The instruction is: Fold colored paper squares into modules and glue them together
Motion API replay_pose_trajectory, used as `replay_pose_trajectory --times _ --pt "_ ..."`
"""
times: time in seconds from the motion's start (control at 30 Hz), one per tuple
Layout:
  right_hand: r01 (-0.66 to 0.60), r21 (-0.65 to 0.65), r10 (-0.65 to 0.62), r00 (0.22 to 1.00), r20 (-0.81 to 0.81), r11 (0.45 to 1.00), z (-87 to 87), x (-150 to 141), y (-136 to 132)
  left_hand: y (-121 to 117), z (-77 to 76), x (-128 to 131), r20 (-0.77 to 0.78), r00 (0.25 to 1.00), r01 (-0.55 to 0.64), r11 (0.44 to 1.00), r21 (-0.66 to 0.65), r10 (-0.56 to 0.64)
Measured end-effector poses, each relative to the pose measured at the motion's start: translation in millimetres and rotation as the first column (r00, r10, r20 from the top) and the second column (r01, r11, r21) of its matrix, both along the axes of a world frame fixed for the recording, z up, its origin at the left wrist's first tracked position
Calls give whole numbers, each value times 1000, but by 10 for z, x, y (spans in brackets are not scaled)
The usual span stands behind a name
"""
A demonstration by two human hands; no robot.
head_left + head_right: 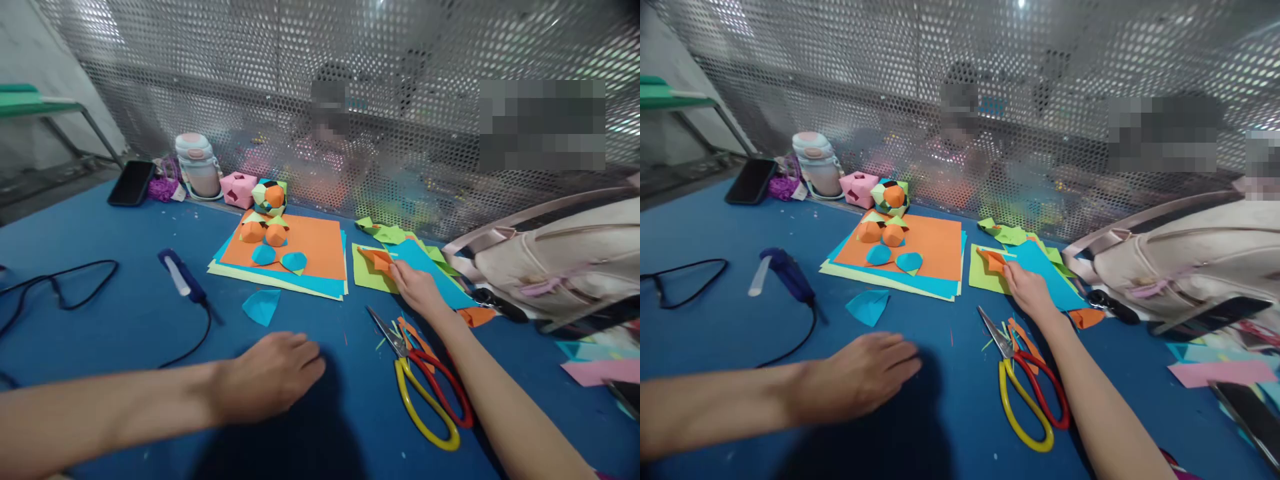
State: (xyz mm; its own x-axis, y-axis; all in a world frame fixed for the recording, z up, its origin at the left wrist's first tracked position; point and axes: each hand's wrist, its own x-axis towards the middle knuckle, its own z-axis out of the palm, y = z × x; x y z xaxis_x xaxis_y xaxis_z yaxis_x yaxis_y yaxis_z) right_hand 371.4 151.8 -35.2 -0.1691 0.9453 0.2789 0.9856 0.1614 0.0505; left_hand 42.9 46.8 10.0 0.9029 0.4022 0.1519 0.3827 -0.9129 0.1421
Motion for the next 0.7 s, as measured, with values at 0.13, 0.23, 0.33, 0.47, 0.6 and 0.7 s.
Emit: replay_pose_trajectory --times 0.13,0.23,0.33,0.47,0.6,0.7 --pt "2 -9 -2 1000 -7 1000 6 -8 -9 486 46 622 -57 994 -92 991 98 98" --pt "-7 -5 6 1000 -15 1000 5 -6 -9 896 5 966 -17 969 -243 965 98 246" --pt "-19 7 19 999 -28 1000 -5 2 -3 1171 -57 1142 -5 954 -297 951 91 298" --pt "-19 18 20 999 -46 1000 -21 17 6 1304 -132 1221 -1 953 -302 949 89 303" --pt "-11 11 11 998 -58 1000 -20 21 7 1316 -190 1243 -20 955 -293 953 81 296" --pt "-7 8 8 998 -61 1000 -16 12 3 1337 -215 1233 -43 959 -276 958 72 280"
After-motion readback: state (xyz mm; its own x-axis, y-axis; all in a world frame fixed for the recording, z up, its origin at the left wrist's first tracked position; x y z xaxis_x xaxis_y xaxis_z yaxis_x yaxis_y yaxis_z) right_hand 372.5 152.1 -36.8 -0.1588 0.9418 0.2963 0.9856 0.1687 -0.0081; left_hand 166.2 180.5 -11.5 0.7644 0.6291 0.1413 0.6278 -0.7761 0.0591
